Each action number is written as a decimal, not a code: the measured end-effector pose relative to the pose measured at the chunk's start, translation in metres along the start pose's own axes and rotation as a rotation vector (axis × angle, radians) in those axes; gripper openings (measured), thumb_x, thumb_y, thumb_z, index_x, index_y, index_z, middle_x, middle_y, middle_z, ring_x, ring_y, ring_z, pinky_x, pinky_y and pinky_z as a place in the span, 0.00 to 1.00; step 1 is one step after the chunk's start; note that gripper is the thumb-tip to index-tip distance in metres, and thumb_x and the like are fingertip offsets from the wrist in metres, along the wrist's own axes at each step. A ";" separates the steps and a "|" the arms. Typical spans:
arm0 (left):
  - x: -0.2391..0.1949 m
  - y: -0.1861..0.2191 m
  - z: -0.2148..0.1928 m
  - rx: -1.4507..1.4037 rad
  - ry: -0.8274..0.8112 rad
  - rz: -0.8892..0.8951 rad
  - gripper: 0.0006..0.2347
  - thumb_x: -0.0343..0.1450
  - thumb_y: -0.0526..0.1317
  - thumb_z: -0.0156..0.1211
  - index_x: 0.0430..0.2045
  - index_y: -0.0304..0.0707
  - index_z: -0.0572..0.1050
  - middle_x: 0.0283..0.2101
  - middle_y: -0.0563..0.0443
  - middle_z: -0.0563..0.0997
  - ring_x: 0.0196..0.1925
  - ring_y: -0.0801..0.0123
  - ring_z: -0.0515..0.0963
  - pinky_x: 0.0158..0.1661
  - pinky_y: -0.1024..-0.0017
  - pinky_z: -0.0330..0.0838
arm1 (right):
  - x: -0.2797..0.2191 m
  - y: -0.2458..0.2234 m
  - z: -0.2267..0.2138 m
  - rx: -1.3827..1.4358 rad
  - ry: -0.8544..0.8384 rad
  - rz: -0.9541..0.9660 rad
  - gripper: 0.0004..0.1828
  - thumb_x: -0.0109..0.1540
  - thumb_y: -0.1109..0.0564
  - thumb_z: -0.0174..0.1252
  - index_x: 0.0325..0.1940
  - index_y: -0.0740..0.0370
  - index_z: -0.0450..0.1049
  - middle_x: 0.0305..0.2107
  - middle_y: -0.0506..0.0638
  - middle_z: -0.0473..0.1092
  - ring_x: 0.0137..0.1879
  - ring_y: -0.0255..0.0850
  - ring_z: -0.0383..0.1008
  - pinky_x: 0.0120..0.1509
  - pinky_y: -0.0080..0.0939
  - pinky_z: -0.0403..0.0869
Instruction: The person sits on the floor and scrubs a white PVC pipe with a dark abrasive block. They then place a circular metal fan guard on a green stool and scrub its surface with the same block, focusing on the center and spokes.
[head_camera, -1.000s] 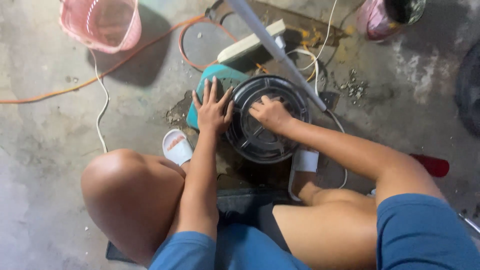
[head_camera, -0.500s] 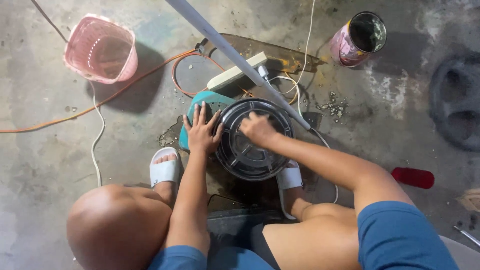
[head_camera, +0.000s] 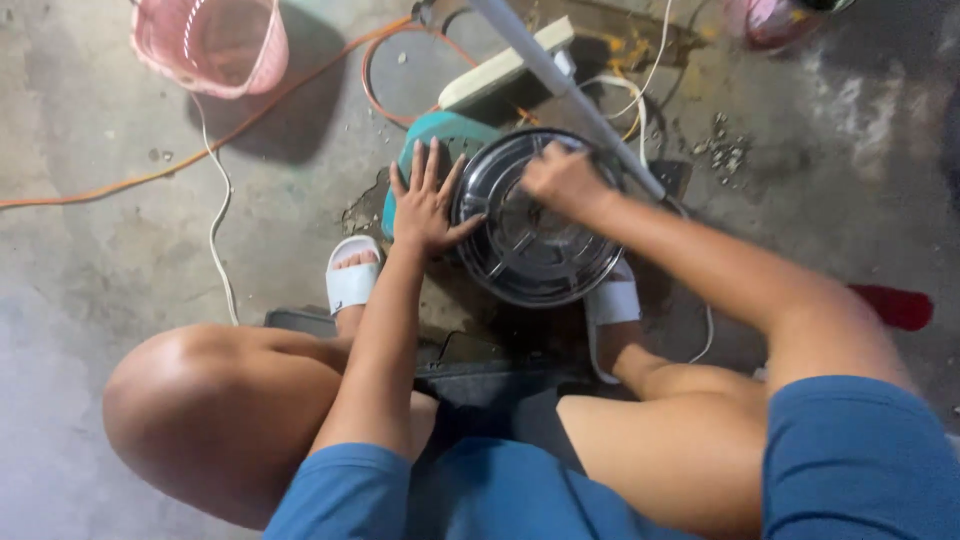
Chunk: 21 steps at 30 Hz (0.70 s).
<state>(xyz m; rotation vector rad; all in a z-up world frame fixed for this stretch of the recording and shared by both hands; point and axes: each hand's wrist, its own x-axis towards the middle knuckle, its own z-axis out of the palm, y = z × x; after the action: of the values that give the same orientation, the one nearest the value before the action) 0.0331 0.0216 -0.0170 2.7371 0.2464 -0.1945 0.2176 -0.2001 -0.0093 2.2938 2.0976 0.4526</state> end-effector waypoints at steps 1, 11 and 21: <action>0.001 -0.002 -0.004 -0.001 -0.022 -0.003 0.45 0.64 0.75 0.48 0.75 0.59 0.50 0.79 0.39 0.43 0.80 0.44 0.39 0.69 0.29 0.33 | 0.000 -0.002 -0.005 0.018 -0.008 0.008 0.08 0.57 0.59 0.61 0.25 0.48 0.72 0.20 0.46 0.65 0.36 0.44 0.69 0.24 0.36 0.71; 0.005 -0.003 0.007 -0.034 0.068 0.012 0.42 0.65 0.73 0.51 0.74 0.61 0.56 0.78 0.39 0.43 0.80 0.47 0.38 0.69 0.30 0.30 | 0.007 -0.022 -0.028 0.025 -0.045 0.033 0.02 0.60 0.57 0.57 0.33 0.49 0.71 0.28 0.45 0.67 0.37 0.42 0.67 0.30 0.37 0.70; 0.003 -0.003 0.011 -0.077 0.202 0.056 0.40 0.67 0.71 0.60 0.74 0.57 0.63 0.77 0.38 0.43 0.79 0.47 0.39 0.69 0.32 0.28 | 0.020 -0.031 -0.052 0.208 -0.172 0.055 0.06 0.52 0.60 0.59 0.33 0.54 0.72 0.33 0.48 0.72 0.38 0.44 0.69 0.37 0.40 0.73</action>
<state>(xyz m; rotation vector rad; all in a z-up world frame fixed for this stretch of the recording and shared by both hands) 0.0343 0.0203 -0.0281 2.6829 0.2264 0.1051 0.1781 -0.1869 0.0387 2.4035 2.0912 0.0347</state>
